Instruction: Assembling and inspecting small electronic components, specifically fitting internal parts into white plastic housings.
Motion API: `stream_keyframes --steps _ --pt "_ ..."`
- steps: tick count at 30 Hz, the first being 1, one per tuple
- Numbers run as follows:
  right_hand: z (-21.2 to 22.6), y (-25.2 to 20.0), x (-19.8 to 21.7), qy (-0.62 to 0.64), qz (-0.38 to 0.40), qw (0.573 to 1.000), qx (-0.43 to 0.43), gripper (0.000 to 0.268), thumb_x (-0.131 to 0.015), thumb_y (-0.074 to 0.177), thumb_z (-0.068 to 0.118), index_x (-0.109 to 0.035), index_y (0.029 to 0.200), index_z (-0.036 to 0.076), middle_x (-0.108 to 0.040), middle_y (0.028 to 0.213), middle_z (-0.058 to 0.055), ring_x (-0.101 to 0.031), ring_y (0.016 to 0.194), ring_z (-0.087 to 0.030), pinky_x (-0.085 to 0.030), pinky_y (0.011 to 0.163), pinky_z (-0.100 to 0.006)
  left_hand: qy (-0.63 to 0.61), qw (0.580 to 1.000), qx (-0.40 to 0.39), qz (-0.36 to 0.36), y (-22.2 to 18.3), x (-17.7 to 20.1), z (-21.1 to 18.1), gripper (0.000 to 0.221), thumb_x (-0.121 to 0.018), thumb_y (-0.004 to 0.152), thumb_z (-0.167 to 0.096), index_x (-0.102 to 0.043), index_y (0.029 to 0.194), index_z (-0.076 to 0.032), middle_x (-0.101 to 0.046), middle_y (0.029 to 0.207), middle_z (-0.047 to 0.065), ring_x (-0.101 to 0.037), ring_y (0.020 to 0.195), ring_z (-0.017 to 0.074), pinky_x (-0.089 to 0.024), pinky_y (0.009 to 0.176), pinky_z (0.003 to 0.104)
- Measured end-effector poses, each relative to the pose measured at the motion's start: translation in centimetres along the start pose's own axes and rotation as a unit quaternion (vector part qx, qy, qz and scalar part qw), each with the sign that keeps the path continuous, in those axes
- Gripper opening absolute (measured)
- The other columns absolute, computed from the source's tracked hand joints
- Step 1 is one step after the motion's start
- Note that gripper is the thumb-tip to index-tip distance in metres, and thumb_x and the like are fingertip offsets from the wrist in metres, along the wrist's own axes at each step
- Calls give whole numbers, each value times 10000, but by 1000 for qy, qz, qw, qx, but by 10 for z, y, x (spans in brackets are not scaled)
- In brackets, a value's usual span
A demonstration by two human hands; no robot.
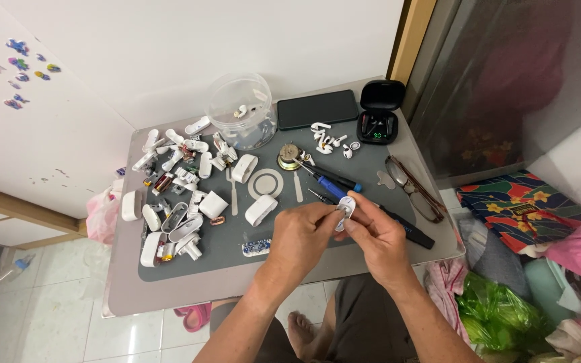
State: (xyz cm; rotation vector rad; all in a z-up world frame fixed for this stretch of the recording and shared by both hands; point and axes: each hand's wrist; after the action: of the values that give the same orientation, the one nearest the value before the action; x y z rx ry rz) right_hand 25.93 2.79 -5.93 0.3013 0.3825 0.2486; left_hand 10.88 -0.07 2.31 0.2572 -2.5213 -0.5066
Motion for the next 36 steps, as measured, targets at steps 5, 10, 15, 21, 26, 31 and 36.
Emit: stream_keyframes --steps 5,10,15,21,26,31,36 --pt "2 -1 -1 -6 -1 1000 -3 524 -643 936 -29 -528 1447 -62 -753 1142 -282 -754 896 -262 -693 721 -408 -22 999 26 4 3 2 -1 60 -779 870 -41 -803 888 10 -754 664 174 -754 582 263 -565 421 275" --pt "-1 -2 0 -4 4 1000 7 519 -626 939 -42 -522 1446 -70 -746 1146 -293 -752 910 -261 -688 731 -395 -55 998 42 10 4 0 1 43 -785 854 -44 -815 876 -23 -770 694 160 -760 619 239 -552 439 270" --pt "11 -16 2 -68 -7 996 56 501 -603 958 -35 -518 1450 -74 -736 1184 -294 -746 962 -255 -679 772 -415 4 999 -30 -28 -12 1 -26 150 -785 851 -48 -796 998 -20 -788 801 174 -783 762 326 -640 576 355" --pt "61 -66 -19 -28 -2 997 77 517 -596 953 -50 -491 1456 -97 -729 1206 -289 -736 978 -249 -683 784 -409 -15 989 -125 -78 -66 12 -55 145 -762 908 -57 -808 1046 -66 -805 878 111 -791 807 283 -645 672 314" --pt "74 -127 -17 -23 30 993 110 515 -615 936 -67 -497 1434 -122 -731 1159 -318 -752 920 -277 -690 736 -420 -27 983 -134 -123 -138 16 -81 172 -784 887 -36 -793 1058 -19 -794 875 161 -781 820 356 -655 674 393" --pt "79 -197 -26 -6 74 988 136 519 -606 951 -56 -473 1450 -115 -724 1143 -315 -749 884 -265 -697 666 -385 -58 977 -127 -163 -216 19 -87 226 -833 836 -48 -793 1058 -48 -796 887 148 -783 838 347 -648 677 400" --pt "102 -260 -47 -2 83 987 138 527 -634 923 -86 -520 1437 -80 -729 1181 -282 -735 914 -230 -691 679 -364 -100 979 -99 -150 -282 38 -106 205 -843 842 -86 -808 1040 -49 -790 820 134 -796 786 317 -647 645 354"
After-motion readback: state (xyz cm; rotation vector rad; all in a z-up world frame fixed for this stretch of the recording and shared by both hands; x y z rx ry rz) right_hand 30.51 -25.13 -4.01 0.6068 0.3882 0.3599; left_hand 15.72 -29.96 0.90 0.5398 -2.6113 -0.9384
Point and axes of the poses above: each hand's wrist, its own y-axis towards the middle knuckle, its own x-axis out of the back of the hand, z = x × y
